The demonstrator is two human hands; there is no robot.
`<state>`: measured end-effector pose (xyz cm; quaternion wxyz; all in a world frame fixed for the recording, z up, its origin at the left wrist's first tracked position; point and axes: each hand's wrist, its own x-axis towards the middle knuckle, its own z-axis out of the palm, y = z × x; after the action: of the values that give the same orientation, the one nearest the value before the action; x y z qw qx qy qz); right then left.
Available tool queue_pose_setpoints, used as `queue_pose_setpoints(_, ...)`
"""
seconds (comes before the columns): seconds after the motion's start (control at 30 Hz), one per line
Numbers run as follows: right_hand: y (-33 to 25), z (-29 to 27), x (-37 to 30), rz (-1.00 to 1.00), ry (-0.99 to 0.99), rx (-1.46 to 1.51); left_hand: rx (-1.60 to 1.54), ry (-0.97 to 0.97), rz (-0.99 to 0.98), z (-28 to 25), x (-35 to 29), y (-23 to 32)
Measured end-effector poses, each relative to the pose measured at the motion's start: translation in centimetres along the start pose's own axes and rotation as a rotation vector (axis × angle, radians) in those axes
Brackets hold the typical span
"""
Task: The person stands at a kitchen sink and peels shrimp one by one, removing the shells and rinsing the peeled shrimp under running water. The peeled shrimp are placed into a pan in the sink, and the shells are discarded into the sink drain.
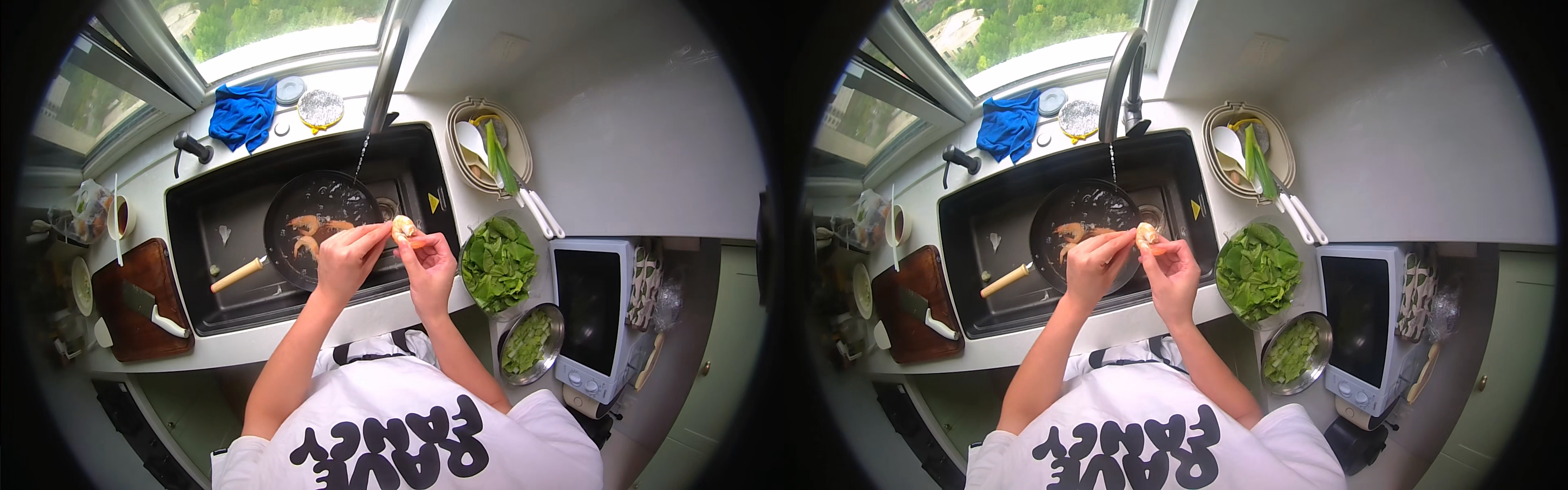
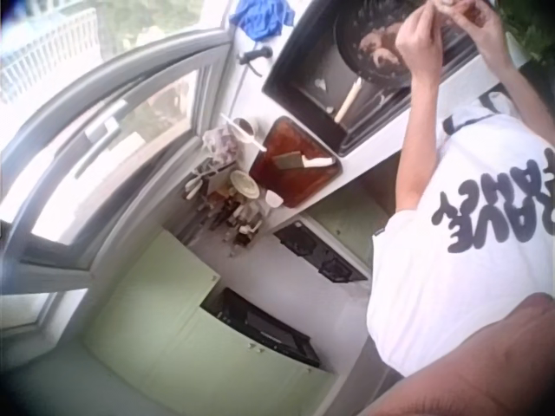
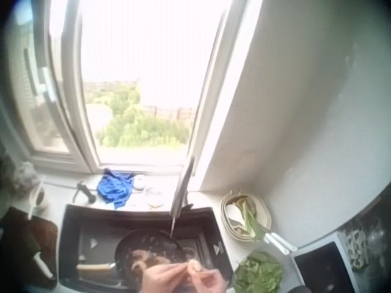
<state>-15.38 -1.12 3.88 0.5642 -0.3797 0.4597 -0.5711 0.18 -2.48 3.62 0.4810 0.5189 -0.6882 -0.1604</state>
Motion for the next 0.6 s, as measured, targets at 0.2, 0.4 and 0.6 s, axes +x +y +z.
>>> queue_pose_setpoints(0.2, -1.3, 1.4, -0.5, -0.009, -0.011, -0.207, 0.131, -0.079, 0.066, -2.1, 1.0, 0.1)
queue_pose_setpoints(0.4, -2.5, 1.9, -0.7, -0.024, -0.045, -0.328, 0.161, -0.077, 0.03, -2.0, 0.8, 0.3)
queue_pose_setpoints(0.6, -2.1, 1.6, -0.6, 0.024, -0.065, -0.228, 0.074, -0.051, -0.14, -1.7, 0.7, 0.7)
